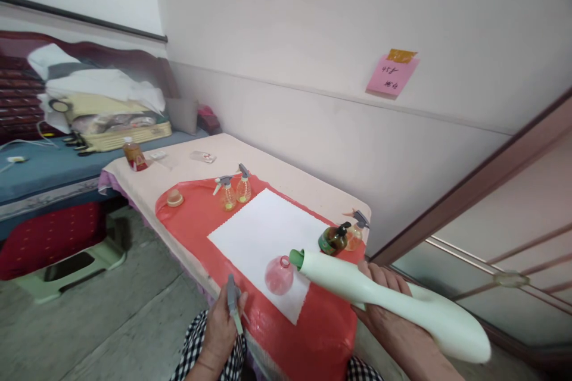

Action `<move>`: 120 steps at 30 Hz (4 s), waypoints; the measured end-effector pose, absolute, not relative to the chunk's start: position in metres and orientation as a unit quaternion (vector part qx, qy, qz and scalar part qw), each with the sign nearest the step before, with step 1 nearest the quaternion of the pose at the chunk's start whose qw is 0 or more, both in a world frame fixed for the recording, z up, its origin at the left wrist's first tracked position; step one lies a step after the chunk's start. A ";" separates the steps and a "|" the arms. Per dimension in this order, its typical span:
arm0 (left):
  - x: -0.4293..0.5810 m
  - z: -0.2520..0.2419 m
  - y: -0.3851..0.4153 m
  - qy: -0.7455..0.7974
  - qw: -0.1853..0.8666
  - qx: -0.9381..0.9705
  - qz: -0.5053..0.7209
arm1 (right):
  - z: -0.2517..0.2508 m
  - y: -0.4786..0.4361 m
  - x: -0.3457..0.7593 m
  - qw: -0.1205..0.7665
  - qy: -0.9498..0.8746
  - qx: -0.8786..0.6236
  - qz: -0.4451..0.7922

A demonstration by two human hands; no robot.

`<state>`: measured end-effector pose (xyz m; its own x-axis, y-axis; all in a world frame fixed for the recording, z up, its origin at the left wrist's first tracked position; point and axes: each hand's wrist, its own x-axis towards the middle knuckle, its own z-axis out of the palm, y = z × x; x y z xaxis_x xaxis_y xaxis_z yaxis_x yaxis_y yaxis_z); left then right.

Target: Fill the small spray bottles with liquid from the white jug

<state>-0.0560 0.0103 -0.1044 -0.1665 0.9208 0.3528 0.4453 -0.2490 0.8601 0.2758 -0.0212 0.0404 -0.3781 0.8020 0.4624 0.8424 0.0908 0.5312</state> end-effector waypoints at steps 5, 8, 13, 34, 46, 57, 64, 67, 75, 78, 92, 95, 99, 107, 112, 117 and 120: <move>-0.057 -0.108 0.011 0.572 0.236 0.601 0.505 | 0.039 -0.019 0.278 -0.030 -0.735 -0.526 -0.426; -0.057 -0.108 0.011 0.572 0.236 0.603 0.504 | 0.036 -0.018 0.282 -0.047 -0.738 -0.526 -0.420; -0.057 -0.109 0.010 0.569 0.233 0.609 0.502 | 0.033 -0.017 0.284 -0.029 -0.745 -0.536 -0.397; -0.057 -0.105 0.011 0.579 0.231 0.606 0.494 | 0.035 -0.011 0.285 -0.036 -0.747 -0.534 -0.395; -0.058 -0.110 0.011 0.581 0.231 0.607 0.490 | 0.037 -0.011 0.285 -0.026 -0.747 -0.532 -0.398; -0.056 -0.104 0.010 0.572 0.230 0.607 0.501 | 0.038 -0.011 0.285 -0.057 -0.741 -0.533 -0.404; -0.057 -0.106 0.010 0.573 0.239 0.612 0.491 | 0.041 -0.011 0.281 -0.059 -0.741 -0.532 -0.405; -0.056 -0.106 0.010 0.571 0.246 0.612 0.490 | 0.043 -0.010 0.279 -0.054 -0.739 -0.533 -0.409; -0.056 -0.105 0.010 0.569 0.241 0.612 0.494 | 0.045 -0.006 0.280 -0.017 -0.748 -0.508 -0.427; -0.055 -0.105 0.010 0.569 0.234 0.614 0.495 | 0.047 -0.006 0.279 -0.020 -0.748 -0.504 -0.431; -0.056 -0.105 0.010 0.573 0.239 0.612 0.490 | 0.052 -0.007 0.276 -0.010 -0.755 -0.498 -0.426; -0.055 -0.107 0.009 0.577 0.241 0.612 0.484 | 0.051 -0.008 0.277 -0.005 -0.754 -0.507 -0.417; -0.056 -0.111 0.009 0.570 0.235 0.617 0.489 | 0.049 -0.009 0.279 -0.014 -0.751 -0.517 -0.411; -0.056 -0.109 0.011 0.562 0.225 0.622 0.496 | 0.048 -0.009 0.281 -0.020 -0.749 -0.513 -0.420; -0.057 -0.108 0.011 0.562 0.226 0.622 0.496 | 0.048 -0.009 0.281 -0.017 -0.755 -0.511 -0.412; -0.056 -0.108 0.010 0.562 0.236 0.618 0.496 | 0.050 -0.010 0.279 -0.015 -0.756 -0.515 -0.404; -0.055 -0.105 0.009 0.564 0.238 0.615 0.496 | 0.050 -0.009 0.279 -0.018 -0.753 -0.507 -0.419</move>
